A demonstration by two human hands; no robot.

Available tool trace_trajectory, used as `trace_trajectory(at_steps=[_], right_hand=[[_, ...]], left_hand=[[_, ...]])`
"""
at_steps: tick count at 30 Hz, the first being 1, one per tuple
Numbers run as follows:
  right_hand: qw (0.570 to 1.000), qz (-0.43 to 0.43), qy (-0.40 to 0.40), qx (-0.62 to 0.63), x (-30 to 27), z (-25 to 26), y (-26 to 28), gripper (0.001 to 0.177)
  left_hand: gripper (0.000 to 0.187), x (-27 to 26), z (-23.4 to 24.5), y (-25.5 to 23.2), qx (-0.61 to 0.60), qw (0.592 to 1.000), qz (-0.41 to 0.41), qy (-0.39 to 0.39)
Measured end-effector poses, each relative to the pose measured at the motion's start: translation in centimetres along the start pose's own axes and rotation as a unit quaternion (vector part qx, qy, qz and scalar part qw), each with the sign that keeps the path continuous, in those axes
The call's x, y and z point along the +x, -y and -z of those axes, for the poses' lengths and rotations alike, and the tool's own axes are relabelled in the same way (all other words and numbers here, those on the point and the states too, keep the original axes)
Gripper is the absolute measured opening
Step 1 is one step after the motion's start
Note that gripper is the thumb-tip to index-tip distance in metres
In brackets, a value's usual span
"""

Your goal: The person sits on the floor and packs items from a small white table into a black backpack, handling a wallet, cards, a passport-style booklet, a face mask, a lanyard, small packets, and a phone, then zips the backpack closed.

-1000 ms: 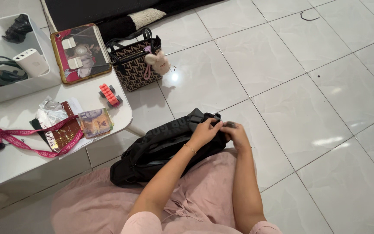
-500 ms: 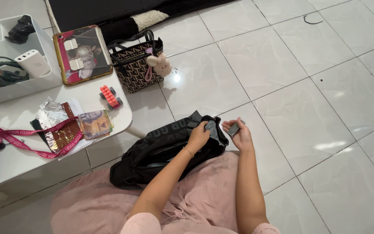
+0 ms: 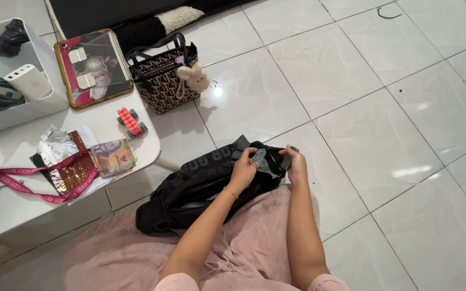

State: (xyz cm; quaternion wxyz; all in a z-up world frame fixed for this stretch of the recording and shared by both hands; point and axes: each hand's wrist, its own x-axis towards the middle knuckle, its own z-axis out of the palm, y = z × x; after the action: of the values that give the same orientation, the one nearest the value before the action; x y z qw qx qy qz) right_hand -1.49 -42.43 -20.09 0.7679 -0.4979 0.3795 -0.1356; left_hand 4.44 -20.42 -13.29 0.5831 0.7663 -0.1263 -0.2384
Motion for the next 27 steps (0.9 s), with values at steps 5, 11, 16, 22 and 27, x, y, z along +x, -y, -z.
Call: trace_trajectory(at_steps=[5,11,16,22,27], right_hand=[[0.999,0.028,0.017,0.014,-0.7,-0.7,0.4,0.020],[0.945,0.058,0.037,-0.320,-2.7,-2.3,1.0,0.053],[0.919,0.085,0.020,-0.384,-2.9,-2.4,1.7,0.046],[0.785,0.133,0.057,-0.603,-1.4,-2.4,-1.2,0.069],[0.777,0.177,-0.021,-0.604,-0.5,-2.1,-2.7,0.052]], left_hand=[[0.040,0.3,-0.9,0.6,-0.033,0.999,-0.012,-0.008],[0.036,0.7,-2.4,1.0,-0.070,0.997,-0.027,-0.015],[0.032,0.5,-2.7,0.3,-0.080,0.996,-0.038,0.003],[0.033,0.1,-2.5,-0.1,-0.066,0.997,-0.026,0.005],[0.034,-0.1,-2.2,0.4,-0.110,0.994,-0.016,-0.007]])
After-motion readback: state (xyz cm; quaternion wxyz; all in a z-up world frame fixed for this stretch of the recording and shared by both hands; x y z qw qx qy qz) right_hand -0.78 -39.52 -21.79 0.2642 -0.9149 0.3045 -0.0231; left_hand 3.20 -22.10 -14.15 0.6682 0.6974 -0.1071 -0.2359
